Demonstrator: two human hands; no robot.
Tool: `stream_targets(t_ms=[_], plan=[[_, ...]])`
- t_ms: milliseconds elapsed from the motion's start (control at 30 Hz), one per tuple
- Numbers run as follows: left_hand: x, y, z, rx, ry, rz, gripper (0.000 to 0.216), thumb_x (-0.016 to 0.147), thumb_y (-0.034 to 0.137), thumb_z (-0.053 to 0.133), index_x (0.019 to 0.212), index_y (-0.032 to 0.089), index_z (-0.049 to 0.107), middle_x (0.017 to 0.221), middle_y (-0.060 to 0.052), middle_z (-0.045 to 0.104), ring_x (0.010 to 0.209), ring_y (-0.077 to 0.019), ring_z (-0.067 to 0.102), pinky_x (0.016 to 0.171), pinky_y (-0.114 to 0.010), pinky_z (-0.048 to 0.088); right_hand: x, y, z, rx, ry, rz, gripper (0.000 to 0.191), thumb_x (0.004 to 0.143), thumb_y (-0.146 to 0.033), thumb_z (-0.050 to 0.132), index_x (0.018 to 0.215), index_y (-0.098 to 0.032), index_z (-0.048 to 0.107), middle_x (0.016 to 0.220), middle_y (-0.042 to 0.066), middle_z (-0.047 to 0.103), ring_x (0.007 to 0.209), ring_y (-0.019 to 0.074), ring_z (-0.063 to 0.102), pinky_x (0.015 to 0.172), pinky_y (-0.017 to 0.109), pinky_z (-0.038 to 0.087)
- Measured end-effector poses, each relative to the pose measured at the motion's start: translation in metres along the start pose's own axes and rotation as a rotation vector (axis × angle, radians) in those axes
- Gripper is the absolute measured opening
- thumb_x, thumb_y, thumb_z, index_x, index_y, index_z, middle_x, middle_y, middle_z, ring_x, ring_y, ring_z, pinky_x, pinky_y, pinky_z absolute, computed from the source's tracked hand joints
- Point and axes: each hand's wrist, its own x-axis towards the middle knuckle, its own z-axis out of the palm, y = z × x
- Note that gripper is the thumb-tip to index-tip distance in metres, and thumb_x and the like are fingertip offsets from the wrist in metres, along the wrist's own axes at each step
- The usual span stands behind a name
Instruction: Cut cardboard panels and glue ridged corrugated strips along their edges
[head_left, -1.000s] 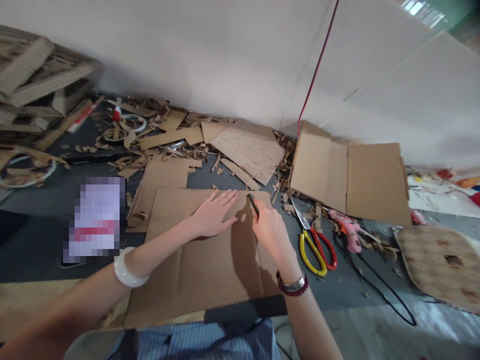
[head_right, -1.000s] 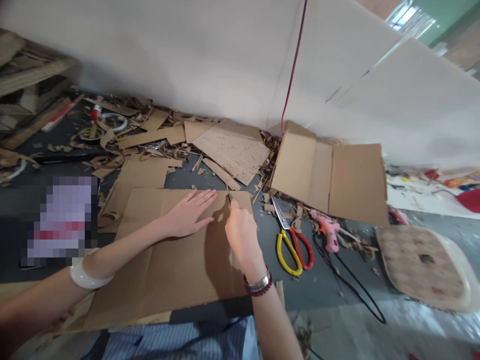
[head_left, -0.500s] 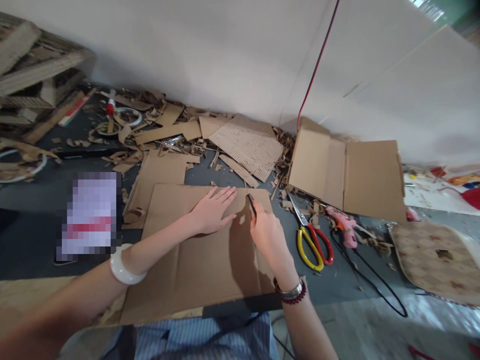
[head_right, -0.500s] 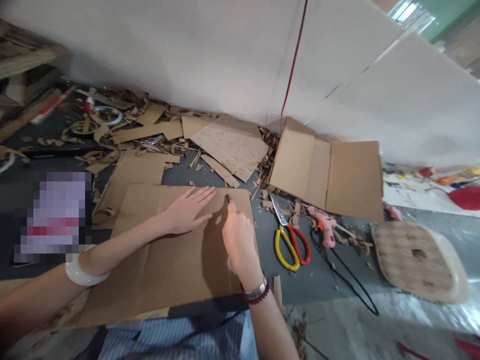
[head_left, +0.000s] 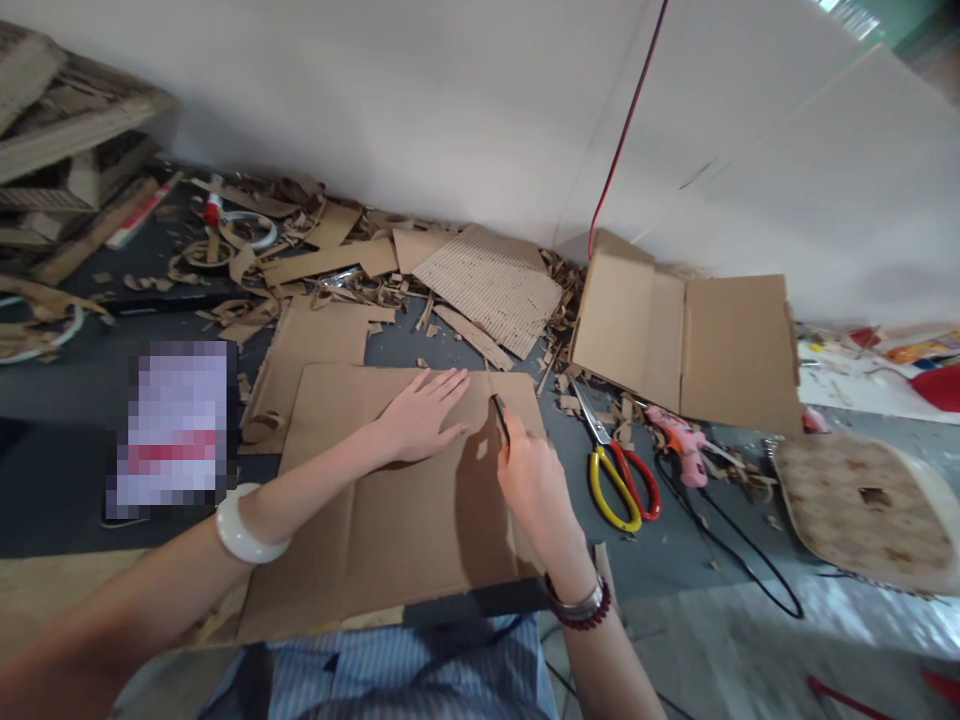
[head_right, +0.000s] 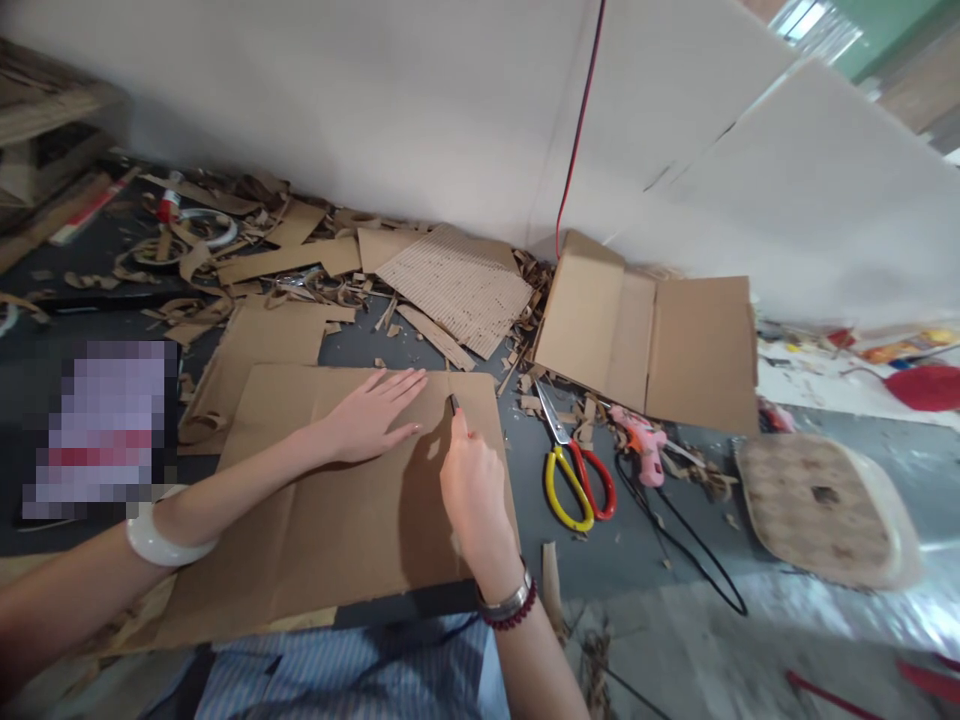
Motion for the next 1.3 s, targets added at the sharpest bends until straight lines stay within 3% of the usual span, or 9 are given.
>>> stream_targets(t_ms=[1300], plan=[[0.001, -0.002, 0.004, -0.039, 0.015, 0.008, 0.063, 0.086, 0.046, 0.024, 0.137, 0.009, 0.017, 0.145, -0.01, 0.016, 0.132, -0.0185, 0.011, 0.106, -0.037, 0.002, -0.042, 0.006, 0.012, -0.03, -0.094, 0.068, 0.047, 0.085, -0.01, 0.037, 0.132, -0.017, 0.034, 0.09, 0.01, 0.065, 0.067, 0.017, 0.065, 0.053, 0.022, 0.043]])
